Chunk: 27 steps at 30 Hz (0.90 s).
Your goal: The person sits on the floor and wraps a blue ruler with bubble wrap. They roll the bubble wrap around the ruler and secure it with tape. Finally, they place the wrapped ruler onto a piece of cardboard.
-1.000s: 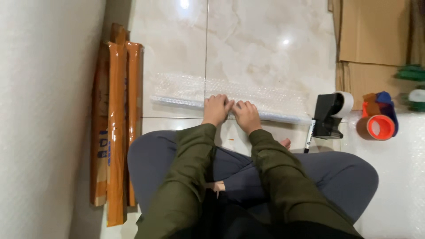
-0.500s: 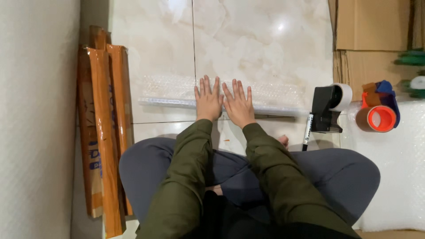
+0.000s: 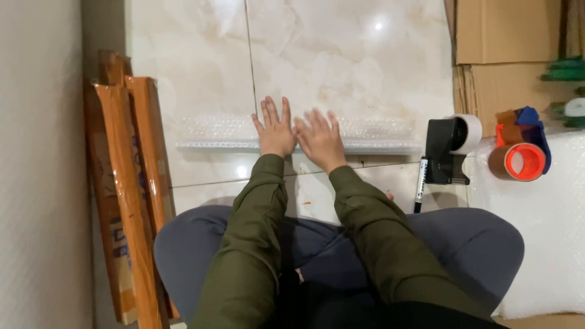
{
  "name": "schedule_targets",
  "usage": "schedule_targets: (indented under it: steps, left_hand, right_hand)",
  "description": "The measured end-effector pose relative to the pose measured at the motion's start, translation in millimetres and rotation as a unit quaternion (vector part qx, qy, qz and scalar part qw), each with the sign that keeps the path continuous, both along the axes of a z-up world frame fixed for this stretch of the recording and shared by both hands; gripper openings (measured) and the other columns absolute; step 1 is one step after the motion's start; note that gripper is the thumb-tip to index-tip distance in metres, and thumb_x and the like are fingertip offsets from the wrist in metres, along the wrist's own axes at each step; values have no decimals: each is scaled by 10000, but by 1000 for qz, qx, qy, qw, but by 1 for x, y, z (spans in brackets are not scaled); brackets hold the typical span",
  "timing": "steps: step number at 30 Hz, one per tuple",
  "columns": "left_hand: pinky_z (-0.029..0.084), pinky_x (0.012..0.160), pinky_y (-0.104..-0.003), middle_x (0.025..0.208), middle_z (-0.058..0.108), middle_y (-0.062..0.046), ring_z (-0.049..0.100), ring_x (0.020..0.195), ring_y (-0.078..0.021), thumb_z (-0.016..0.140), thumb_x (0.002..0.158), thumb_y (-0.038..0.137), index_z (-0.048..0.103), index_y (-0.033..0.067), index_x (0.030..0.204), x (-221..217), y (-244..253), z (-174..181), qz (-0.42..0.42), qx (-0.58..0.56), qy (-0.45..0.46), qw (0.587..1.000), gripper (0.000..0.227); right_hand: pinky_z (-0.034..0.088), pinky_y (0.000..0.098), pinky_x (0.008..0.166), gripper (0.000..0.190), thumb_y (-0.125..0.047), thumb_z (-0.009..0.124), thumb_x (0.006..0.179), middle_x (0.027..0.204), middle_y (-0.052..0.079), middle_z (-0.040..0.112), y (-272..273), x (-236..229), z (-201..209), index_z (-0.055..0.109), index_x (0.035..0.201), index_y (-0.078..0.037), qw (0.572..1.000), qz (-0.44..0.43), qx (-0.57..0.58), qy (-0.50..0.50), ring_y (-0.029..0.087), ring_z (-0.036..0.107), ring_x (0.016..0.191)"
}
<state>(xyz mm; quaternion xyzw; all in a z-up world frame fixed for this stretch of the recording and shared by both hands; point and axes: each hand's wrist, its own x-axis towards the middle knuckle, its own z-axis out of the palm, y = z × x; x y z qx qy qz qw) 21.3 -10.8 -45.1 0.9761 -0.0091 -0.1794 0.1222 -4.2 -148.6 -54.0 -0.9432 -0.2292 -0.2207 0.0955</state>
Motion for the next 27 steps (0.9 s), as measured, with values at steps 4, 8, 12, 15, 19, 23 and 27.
schedule_targets:
  steps: [4,8,12,15,19,23,27]
  left_hand:
    - [4,1093,-650,1538,6,-242,4,1437,-375,344,922,608,30,202,1507,3,1,19,3,-26,-35,999,778]
    - [-4,1084,-672,1539,-2,-233,-15,1438,-365,353,917,619,70,208,1509,9,-1,29,7,-28,-41,999,775]
    - [40,1109,-625,1511,181,-170,134,1419,-326,398,891,598,366,235,1393,22,3,23,-18,-53,-90,994,621]
    - [356,894,-402,1007,414,78,445,1012,-157,449,879,566,505,295,931,37,6,-15,-84,-63,-147,984,282]
    - [458,691,-384,791,468,72,552,808,-169,488,837,552,510,261,781,41,5,-24,-144,-83,-173,971,297]
    - [505,723,-403,811,548,3,609,860,-240,553,837,453,534,211,809,40,2,4,-121,-106,-90,983,244]
    - [459,719,-385,781,552,39,602,832,-211,599,789,511,595,240,736,42,3,-17,-166,-33,-134,976,277]
  right_hand:
    - [335,405,877,146,-439,580,871,843,-53,510,-14,-19,-50,614,891,-298,993,52,13,-104,155,524,865]
    - [410,370,784,159,-368,579,900,903,-20,578,-12,-27,-37,675,963,-259,988,23,68,-136,182,549,829]
    - [447,364,751,181,-375,556,906,900,-29,582,-11,-15,-35,673,955,-245,992,14,115,-49,188,561,835]
    - [439,351,729,132,-367,591,860,854,-59,583,-14,-6,-30,657,914,-267,995,3,96,8,167,574,807]
    - [435,339,709,100,-346,579,873,810,-68,574,-14,0,-10,653,883,-281,997,-6,68,33,167,554,748]
    - [452,340,688,114,-354,560,877,771,-62,574,-16,7,1,650,871,-284,994,0,68,89,185,558,719]
    - [465,346,705,131,-372,558,878,759,-54,588,-19,4,7,650,865,-279,988,9,69,138,199,573,728]
